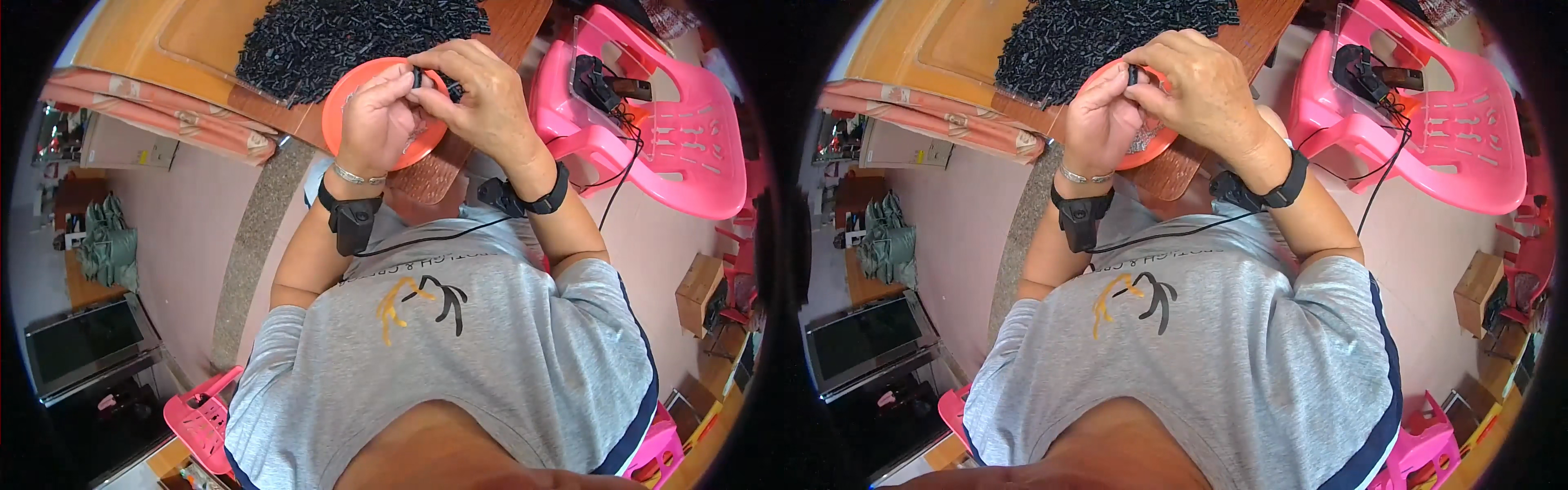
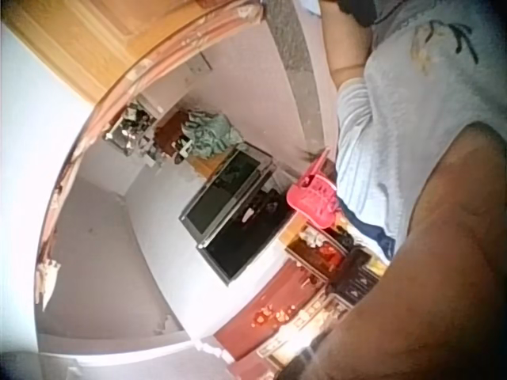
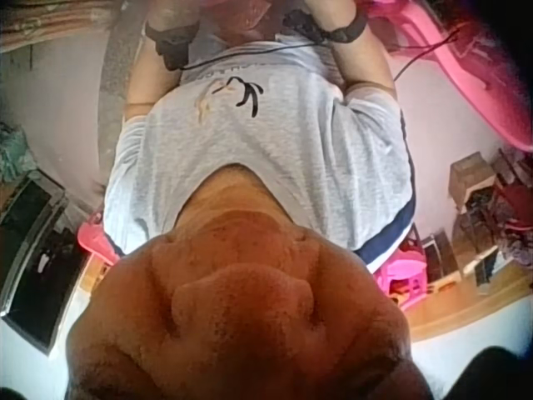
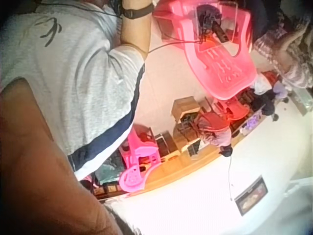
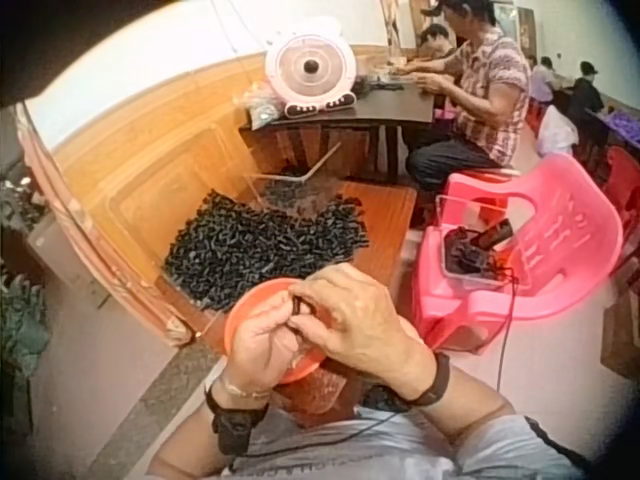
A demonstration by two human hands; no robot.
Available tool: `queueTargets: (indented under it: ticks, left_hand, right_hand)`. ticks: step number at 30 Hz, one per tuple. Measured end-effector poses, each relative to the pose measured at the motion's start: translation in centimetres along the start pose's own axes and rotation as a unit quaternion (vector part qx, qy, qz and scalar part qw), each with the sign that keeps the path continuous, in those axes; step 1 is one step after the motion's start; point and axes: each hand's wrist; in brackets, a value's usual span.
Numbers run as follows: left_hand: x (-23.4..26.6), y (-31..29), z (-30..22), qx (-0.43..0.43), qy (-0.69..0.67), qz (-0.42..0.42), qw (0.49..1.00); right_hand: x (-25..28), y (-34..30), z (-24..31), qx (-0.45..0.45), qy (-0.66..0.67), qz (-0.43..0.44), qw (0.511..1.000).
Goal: Assembling small metal pins into black plastic components manually.
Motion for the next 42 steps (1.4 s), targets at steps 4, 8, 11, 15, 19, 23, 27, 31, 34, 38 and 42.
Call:
queueTargets:
  ticks: [4,8,11,15,19,23,27,31,34,38,42]
  left_hand:
    - [-0.3,-0.2,-0.2,0.015,-0.007,-0.021,1.0]
    - [0.0,-0.2,0.0,0.006,-0.007,-0.003,1.0]
    - [0.2,-0.2,0.1,0.009,-0.016,0.008,1.0]
    - [0.4,-0.3,0.4,0.018,-0.028,-0.002,0.999]
    - [0.3,-0.2,0.6,0.012,-0.043,0.001,0.999]
    - [0.2,-0.1,0.4,0.018,-0.02,0.006,1.0]
    - [0.5,0.0,0.7,0.011,-0.023,0.008,1.0]
    - [-0.1,-0.4,0.5,0.025,-0.035,-0.033,0.999]
    - [-0.1,-1.0,0.7,0.018,-0.03,-0.027,0.999]
    - [0.6,-1.6,1.4,0.015,-0.057,-0.046,0.997]
    - [1.3,-2.2,1.0,0.001,-0.068,-0.042,0.997]
  right_hand:
    - [0.0,-0.1,-0.2,-0.047,0.069,0.006,0.997]
    - [0.0,-0.1,-0.4,-0.062,0.096,0.013,0.993]
    - [-0.1,-0.2,-0.4,-0.058,0.102,0.01,0.993]
    - [-0.1,-0.2,-0.5,-0.033,0.072,0.001,0.997]
    - [-0.1,-0.2,-0.5,-0.02,0.052,-0.004,0.998]
    - [0.0,-0.3,-0.6,-0.045,0.076,-0.001,0.996]
    - [0.0,-0.1,-0.6,-0.041,0.076,0.006,0.996]
    - [-0.4,-0.2,-0.7,-0.027,0.069,0.021,0.997]
    - [-0.6,-0.5,-0.3,-0.033,0.072,0.041,0.996]
    - [-1.4,-1.0,-0.3,-0.046,0.068,0.075,0.994]
    - [-1.6,-0.1,-0.5,-0.067,0.08,0.094,0.99]
Point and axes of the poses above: each hand's wrist, its own y-axis towards the middle knuckle, its own x-axis out of the back of the hand, z = x × y, and after that the axes turned 15 degrees about y, right-handed
